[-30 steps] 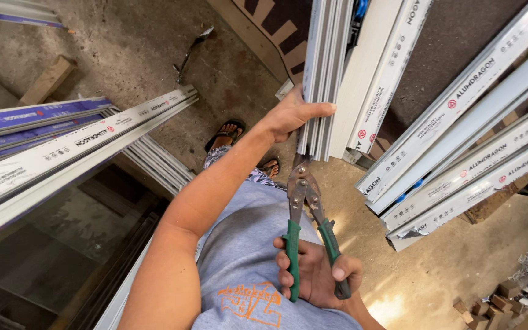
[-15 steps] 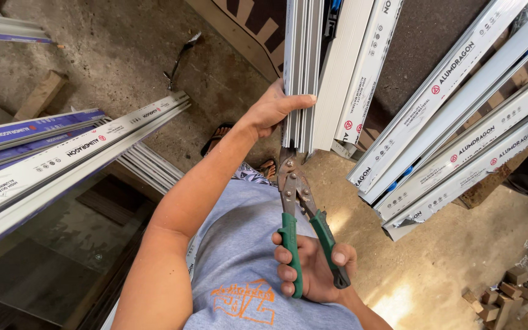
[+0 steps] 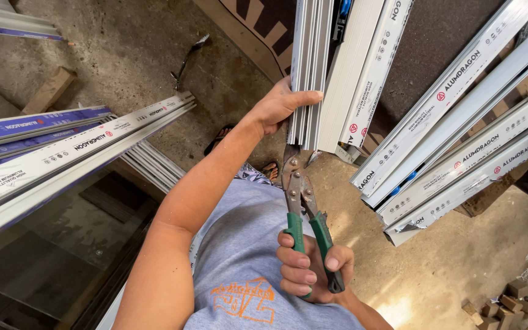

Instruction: The person uses tin snips to cut a stack of aluminum profiles on a workbench. They then insert a blue plastic strip into the cut profiles and stack them with other profiles.

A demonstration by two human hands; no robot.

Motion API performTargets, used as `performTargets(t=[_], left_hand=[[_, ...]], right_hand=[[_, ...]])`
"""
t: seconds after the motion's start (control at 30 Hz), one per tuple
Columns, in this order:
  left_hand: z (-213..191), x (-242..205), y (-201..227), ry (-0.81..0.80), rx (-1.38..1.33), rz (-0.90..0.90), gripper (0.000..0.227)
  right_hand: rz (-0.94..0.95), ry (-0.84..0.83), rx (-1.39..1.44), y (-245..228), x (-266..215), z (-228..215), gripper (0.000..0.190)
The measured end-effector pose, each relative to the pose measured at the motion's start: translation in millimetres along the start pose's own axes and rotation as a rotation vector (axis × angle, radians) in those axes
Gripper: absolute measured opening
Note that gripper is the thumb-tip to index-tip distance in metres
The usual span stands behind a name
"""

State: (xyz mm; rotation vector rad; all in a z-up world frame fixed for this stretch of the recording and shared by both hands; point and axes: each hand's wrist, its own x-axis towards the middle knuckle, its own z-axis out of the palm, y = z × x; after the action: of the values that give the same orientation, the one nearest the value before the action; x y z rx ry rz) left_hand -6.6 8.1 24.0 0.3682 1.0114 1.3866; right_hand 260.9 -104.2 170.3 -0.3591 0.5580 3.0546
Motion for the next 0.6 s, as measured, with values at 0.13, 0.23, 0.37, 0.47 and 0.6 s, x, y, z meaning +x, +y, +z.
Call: performTargets(t=[0.13,0.23,0.37,0.47,0.6], left_hand=[[3.0,1.8,4.2,0.017,-0.017,-0.012,0.097],[11.2,2.9,6.6,0.024,0.0,-0.003,0.094],[16.8,4.1,11.0,-0.036,-0.012,0.047,0.082],[15.8,2.5,14.4,-0.017,0.008,0.0,0.076],[12.2,-5.5,20.0,-0.028,-0.054,0.005,0.073]], right_hand=[[0.013,0.008,0.012,-1.8,1.0,6.7,0.068],[0.083,0.2,-0.176,-0.8,-3.0,14.8,0.101],[0.094,0.083,-0.138,1.1,-19.5,21.9,0.105],[0.016,0.139,-0.205,-0.6,-31.4,20.4,0.103],[-0.137,0.192,-0.374,-4.6,-39.9,15.1,0.103]])
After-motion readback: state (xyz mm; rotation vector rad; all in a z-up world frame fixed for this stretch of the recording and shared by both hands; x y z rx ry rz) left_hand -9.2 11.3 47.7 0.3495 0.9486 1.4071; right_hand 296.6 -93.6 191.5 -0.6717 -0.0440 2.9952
